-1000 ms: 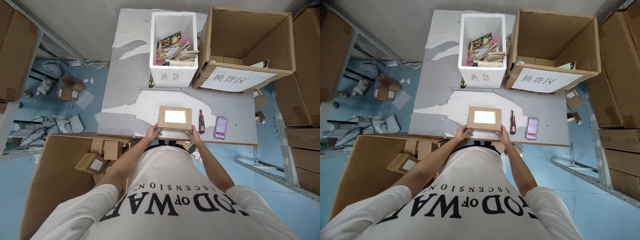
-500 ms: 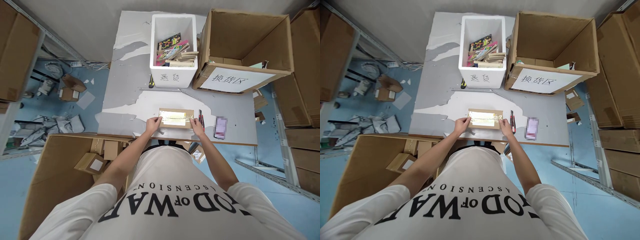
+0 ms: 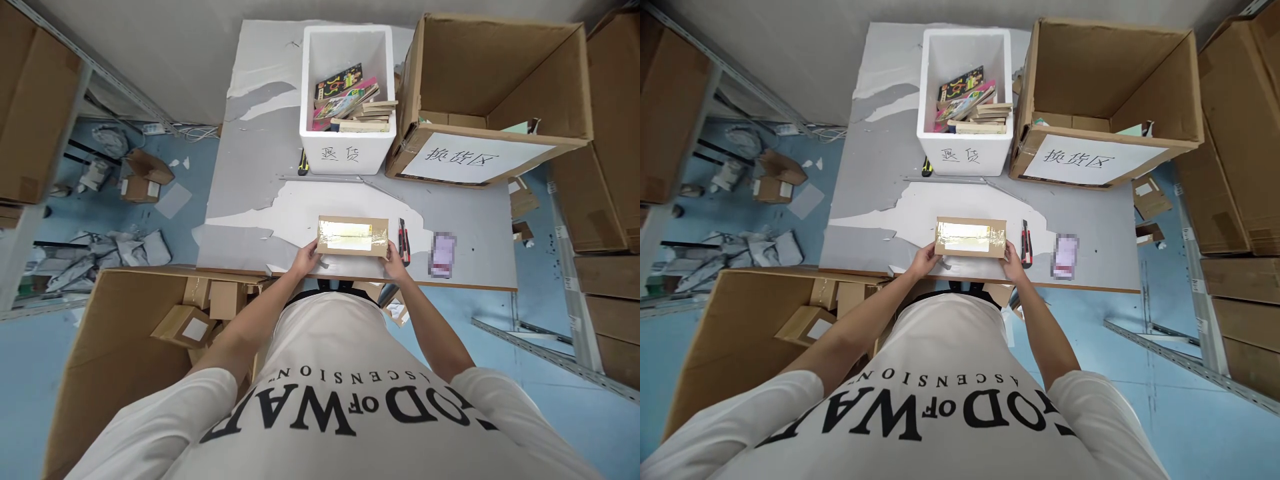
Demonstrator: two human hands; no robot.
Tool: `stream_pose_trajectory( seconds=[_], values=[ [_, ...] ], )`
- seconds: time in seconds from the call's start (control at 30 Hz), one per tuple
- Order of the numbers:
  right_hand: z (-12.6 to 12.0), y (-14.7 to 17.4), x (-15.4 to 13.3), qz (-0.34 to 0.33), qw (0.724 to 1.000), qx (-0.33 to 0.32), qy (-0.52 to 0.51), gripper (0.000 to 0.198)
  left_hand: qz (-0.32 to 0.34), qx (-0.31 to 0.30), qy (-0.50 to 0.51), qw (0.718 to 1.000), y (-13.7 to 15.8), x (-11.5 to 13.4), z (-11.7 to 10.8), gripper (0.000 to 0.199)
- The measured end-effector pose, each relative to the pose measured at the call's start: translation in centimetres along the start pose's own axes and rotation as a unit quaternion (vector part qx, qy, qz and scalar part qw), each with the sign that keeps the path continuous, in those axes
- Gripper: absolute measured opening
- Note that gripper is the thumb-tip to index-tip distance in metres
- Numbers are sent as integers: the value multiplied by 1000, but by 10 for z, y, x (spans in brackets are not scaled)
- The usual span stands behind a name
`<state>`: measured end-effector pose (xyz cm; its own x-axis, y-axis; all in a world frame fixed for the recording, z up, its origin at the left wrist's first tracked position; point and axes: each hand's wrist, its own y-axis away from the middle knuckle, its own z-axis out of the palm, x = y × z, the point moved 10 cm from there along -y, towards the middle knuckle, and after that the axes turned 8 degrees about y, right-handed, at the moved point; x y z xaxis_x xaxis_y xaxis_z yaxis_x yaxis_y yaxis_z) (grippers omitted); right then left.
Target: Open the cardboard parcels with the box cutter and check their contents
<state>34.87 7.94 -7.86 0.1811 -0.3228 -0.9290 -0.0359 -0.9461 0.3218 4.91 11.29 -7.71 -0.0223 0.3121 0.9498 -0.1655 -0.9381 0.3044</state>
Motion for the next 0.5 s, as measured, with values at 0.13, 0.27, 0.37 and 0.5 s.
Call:
stream_pose_trajectory(
  seconds=[0.13, 0.27, 0.37, 0.5],
  values=[
    [1, -2, 3, 2, 1000, 23, 16, 72, 14, -6, 12, 1000, -3, 6, 6, 63],
    [-5, -2, -13, -12, 998, 23, 51, 63, 22, 30, 12, 999, -6, 25, -4, 61],
    [-15, -1, -28, -18, 995, 50, 88, 61, 10, 92, -29, 995, -7, 33, -20, 55],
    [-18, -5, -38, 3, 982, 63, 180, 57, -22, 113, -117, 986, -15, 35, -25, 43]
  ],
)
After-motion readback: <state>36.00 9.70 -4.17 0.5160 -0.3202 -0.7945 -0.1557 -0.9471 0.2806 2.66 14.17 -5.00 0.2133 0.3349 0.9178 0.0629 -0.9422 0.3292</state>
